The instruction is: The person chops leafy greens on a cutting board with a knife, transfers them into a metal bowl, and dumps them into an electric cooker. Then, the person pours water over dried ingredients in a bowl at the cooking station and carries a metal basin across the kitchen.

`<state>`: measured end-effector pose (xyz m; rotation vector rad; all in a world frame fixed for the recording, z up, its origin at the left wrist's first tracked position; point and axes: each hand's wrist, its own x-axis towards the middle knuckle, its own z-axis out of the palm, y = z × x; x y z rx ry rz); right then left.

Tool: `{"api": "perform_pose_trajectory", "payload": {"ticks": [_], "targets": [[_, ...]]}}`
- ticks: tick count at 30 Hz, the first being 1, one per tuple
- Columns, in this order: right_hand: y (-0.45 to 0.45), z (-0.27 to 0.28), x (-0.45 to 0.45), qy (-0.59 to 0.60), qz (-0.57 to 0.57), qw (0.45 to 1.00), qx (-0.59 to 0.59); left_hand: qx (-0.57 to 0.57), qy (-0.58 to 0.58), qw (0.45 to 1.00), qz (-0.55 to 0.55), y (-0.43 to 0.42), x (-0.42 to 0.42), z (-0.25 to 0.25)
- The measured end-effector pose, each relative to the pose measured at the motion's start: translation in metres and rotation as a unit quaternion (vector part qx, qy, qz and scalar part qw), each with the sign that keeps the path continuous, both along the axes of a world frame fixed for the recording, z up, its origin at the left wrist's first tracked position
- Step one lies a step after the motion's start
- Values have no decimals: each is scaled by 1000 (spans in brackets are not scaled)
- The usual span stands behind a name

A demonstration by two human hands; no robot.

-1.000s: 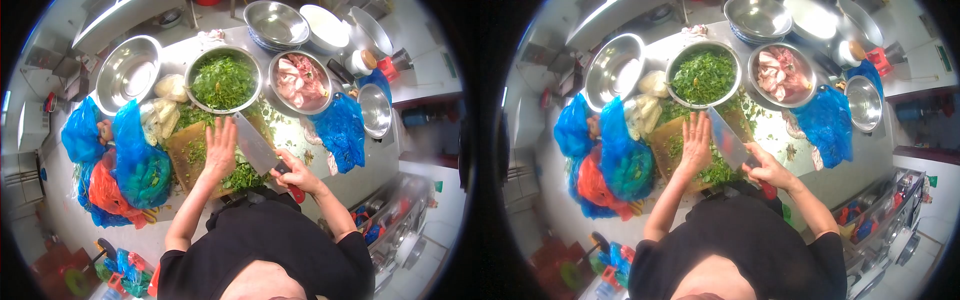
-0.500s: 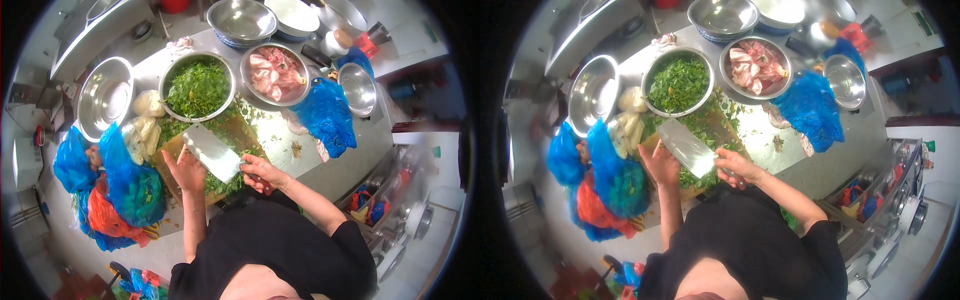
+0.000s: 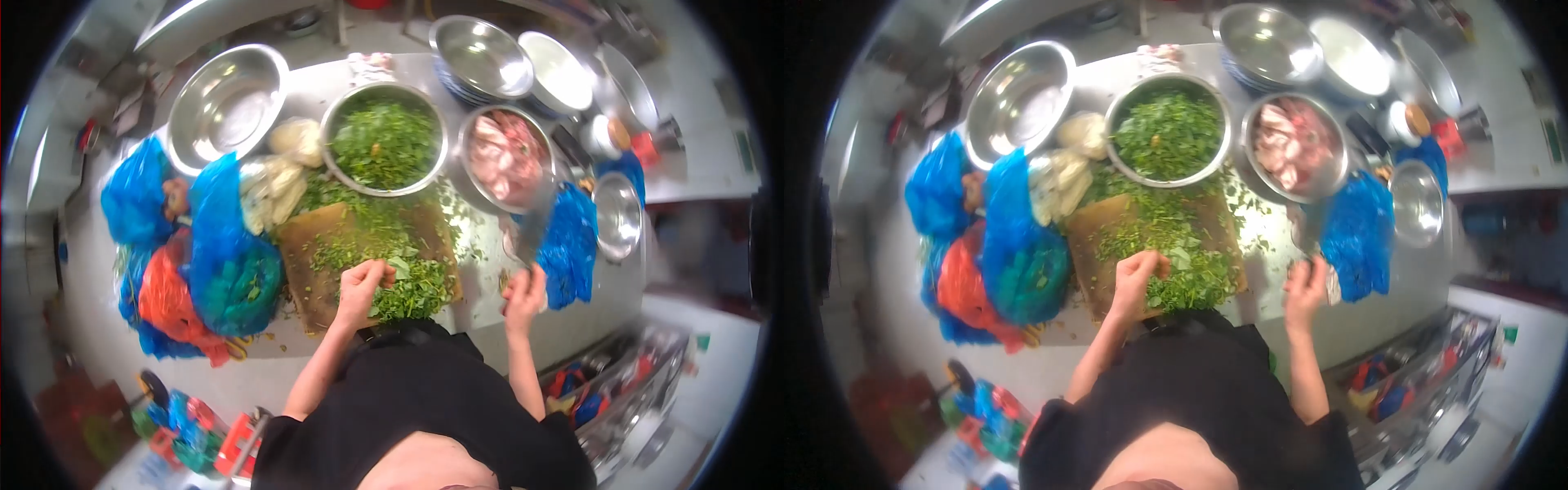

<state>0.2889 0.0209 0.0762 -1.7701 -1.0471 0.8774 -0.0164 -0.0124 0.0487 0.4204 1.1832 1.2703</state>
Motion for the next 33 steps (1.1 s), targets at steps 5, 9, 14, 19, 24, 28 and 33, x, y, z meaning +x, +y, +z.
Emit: {"api": "perform_pose_trajectory", "payload": {"ticks": [5, 9, 14, 19, 24, 28, 33], "targets": [[3, -29, 99, -489, 16, 871, 42, 146, 602, 772, -143, -2, -12, 0], [18, -79, 150, -570, 78, 812, -103, 166, 682, 702, -121, 12, -27, -32], [62, -73, 92, -622, 160, 766, -22, 8, 640, 765, 71, 71, -75, -76], [108, -72, -25, -288, 281, 914, 55, -70, 508, 852, 105, 138, -89, -64], [133, -112, -55, -445, 310, 834, 102, -24, 668, 738, 86, 154, -98, -102], [143, -107, -91, -435, 329, 829, 127, -80, 745, 660, 53, 149, -86, -103], [168, -112, -137, 6, 156, 987, -47, -127, 754, 638, 94, 158, -60, -110]]}}
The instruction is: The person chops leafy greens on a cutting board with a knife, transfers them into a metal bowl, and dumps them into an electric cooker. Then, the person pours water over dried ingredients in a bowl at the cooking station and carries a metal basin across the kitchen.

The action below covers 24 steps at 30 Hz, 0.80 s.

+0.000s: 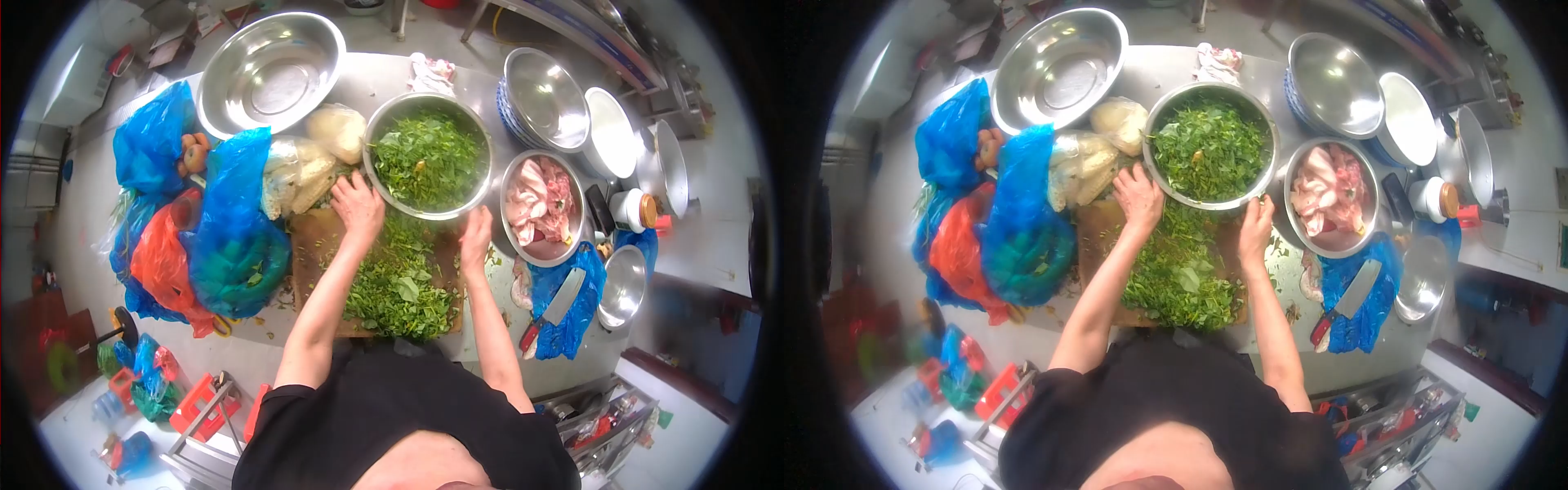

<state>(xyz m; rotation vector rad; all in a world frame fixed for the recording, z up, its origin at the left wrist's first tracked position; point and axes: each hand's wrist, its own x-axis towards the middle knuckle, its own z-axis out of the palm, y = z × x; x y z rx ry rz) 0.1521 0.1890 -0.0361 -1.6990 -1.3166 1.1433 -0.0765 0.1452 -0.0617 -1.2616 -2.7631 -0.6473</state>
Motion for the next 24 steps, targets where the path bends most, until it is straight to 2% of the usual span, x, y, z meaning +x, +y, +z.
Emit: {"api": "perform_pose_trajectory", "payload": {"ticks": [1, 5, 7, 9, 13, 15, 16, 19, 20, 23, 24], "targets": [[10, 15, -9, 166, -52, 983, -56, -1, -1, 1000, -3, 0, 3, -3], [51, 7, -13, 82, 10, 990, -116, 4, 4, 999, -46, -2, 5, -11], [62, 10, -12, 109, -14, 982, -154, -2, -23, 998, -56, -9, 3, -4], [60, 13, -9, 134, -10, 983, -122, 86, -39, 988, -121, -17, 0, 3], [45, 30, -4, 137, 5, 988, -69, 154, -5, 976, -153, -41, -10, 11], [29, 49, -1, 160, -60, 982, -81, 131, 10, 983, -131, -59, -18, 10], [23, 62, 8, 160, -54, 979, -117, 126, 28, 986, -104, -68, -21, 6], [-8, 90, 34, 171, -65, 977, -107, 79, 70, 993, -51, -86, -33, -3], [-20, 91, 51, 164, -63, 979, -106, 38, 52, 995, -70, -88, -33, 0], [-68, 87, 112, 98, -91, 985, -105, 26, 65, 997, -45, -72, -20, -3], [-88, 90, 129, 81, -109, 985, -102, -43, 12, 999, -30, -65, -16, -13]]}}
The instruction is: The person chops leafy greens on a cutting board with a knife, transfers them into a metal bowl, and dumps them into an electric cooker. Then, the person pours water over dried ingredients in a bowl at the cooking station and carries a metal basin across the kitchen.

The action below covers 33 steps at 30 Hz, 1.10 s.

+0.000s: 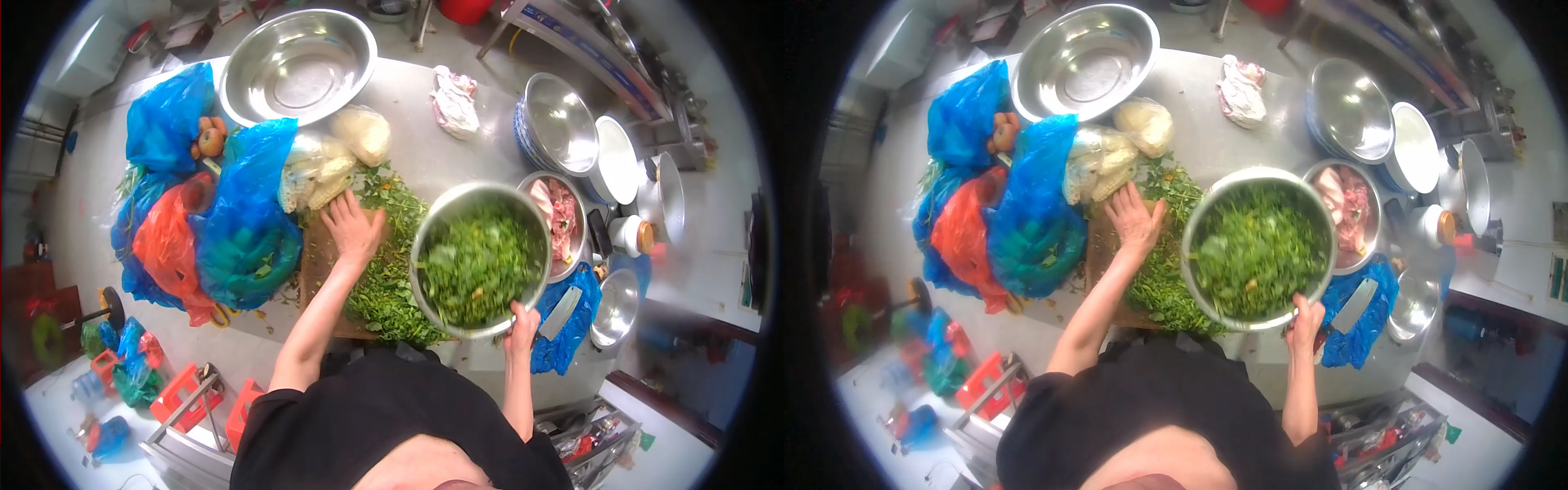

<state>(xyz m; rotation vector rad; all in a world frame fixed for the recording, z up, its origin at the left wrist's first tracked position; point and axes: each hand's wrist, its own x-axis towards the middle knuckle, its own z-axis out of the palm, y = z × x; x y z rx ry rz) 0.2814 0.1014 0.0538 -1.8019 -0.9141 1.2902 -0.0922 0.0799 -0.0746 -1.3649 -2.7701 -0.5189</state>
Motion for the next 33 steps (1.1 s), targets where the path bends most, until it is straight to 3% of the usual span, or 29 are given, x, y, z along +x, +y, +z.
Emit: {"api": "perform_pose_trajectory", "payload": {"ticks": [3, 9, 13, 15, 20, 26, 30, 32, 33], "targets": [[-57, 6, 41, -39, -55, 998, 10, 43, 28, 999, 11, 26, 21, 3], [-145, -5, 105, -28, -139, 990, -20, 68, -40, 997, -21, 77, 62, 10], [-173, -20, 118, 1, -189, 982, -26, 118, -46, 984, -126, 88, 68, 9], [-178, -26, 121, 8, -197, 980, -33, 103, -139, 956, -238, 94, 68, 7], [-181, -46, 121, 27, -197, 979, -41, 62, -264, 907, -323, 107, 69, 17], [-167, -43, 108, 5, -222, 974, -33, 165, -252, 846, -441, 86, 67, 10], [-164, -40, 107, 38, -211, 976, -25, 140, -216, 809, -529, 28, 67, 21], [-163, -51, 110, 49, -229, 971, -38, 30, -236, 814, -530, -2, 66, 37], [-163, -57, 111, 60, -241, 967, -54, 28, -237, 813, -531, -12, 66, 48]]}}
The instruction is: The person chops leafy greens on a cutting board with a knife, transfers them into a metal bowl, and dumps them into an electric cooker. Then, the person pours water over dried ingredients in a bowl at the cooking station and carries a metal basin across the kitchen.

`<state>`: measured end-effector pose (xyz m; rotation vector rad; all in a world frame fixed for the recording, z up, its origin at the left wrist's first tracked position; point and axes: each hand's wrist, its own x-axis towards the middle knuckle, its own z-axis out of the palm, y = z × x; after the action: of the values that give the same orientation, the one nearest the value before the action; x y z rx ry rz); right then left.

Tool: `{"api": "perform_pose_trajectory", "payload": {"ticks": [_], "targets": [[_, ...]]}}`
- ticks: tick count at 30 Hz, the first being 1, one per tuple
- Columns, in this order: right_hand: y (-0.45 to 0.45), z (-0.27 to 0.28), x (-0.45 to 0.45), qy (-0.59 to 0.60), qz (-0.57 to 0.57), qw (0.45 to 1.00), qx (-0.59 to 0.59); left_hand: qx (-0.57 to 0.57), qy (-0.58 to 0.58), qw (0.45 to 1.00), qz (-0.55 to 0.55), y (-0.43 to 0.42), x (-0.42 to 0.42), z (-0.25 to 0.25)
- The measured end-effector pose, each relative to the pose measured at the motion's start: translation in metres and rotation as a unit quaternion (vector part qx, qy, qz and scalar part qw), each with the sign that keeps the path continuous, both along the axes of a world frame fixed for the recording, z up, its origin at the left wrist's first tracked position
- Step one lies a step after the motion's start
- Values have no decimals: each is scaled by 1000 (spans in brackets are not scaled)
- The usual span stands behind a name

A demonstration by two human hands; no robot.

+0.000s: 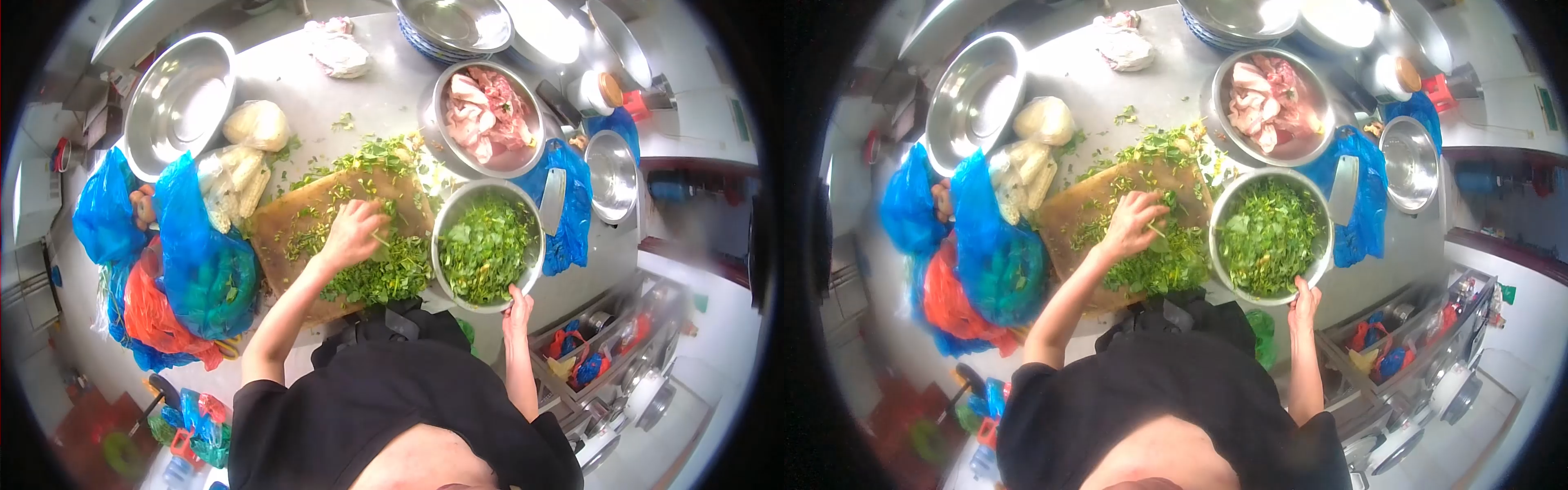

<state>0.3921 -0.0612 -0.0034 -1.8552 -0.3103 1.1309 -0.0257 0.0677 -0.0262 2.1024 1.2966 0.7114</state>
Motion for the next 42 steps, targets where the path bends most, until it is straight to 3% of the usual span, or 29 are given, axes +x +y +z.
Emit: {"api": "perform_pose_trajectory", "payload": {"ticks": [2, 3, 5, 9, 10, 11, 12, 13, 14, 15, 17, 21, 23, 24, 26, 27, 31, 33, 38, 40, 41, 42], "targets": [[0, -6, -6, 18, 11, 1000, -4, 59, 50, 997, -9, -20, -2, 20], [1, -5, -13, 50, 0, 999, 3, 36, 109, 993, -24, -33, -8, 16], [-7, -5, -16, 166, 7, 985, 44, 35, 90, 995, -5, -54, -18, 23], [-28, 20, -56, 247, -28, 968, 20, 7, 91, 996, 13, -94, -49, 20], [-44, 7, -49, 183, 169, 968, -33, -11, 104, 994, 16, -101, -55, 21], [-56, -1, -44, 111, 358, 923, -85, -6, 125, 992, 6, -109, -63, 12], [-56, -2, -49, 113, 358, 922, -89, -10, 125, 992, 6, -115, -66, 8], [-46, 3, -67, -32, 463, 886, -12, -12, 136, 991, 6, -119, -68, 5], [-35, 7, -85, -175, 551, 814, 66, -14, 147, 989, 6, -121, -68, 2], [-24, 7, -99, -171, 551, 814, 63, -19, 143, 990, 10, -123, -66, -1], [-5, 7, -125, -238, 623, 727, 163, -19, 144, 989, 14, -122, -57, -3], [12, 14, -166, -279, 627, 713, 143, -15, 140, 990, 31, -110, -33, -5], [17, 19, -175, -401, 623, 654, 152, -34, 118, 991, 50, -102, -25, -3], [17, 24, -179, -403, 623, 653, 151, -33, 115, 992, 51, -98, -23, -8], [16, 30, -186, -483, 631, 588, 151, 23, 94, 991, 92, -86, -22, -18], [16, 28, -186, -461, 654, 592, 101, 36, 85, 991, 94, -79, -23, -20], [28, 15, -196, -483, 618, 611, 108, 42, 65, 994, 79, -59, -19, -21], [37, 3, -202, -445, 599, 655, 122, 23, 20, 999, 44, -50, -14, -19], [67, -22, -216, -366, 598, 701, 128, -8, -51, 998, 28, -41, -1, -8], [80, -27, -231, -250, 555, 771, 187, -13, -108, 992, 60, -37, 6, -10], [86, -26, -236, -185, 562, 786, 178, -45, -195, 970, 136, -38, 14, -7], [89, -28, -242, -147, 542, 804, 199, -43, -194, 971, 129, -36, 16, -8]]}}
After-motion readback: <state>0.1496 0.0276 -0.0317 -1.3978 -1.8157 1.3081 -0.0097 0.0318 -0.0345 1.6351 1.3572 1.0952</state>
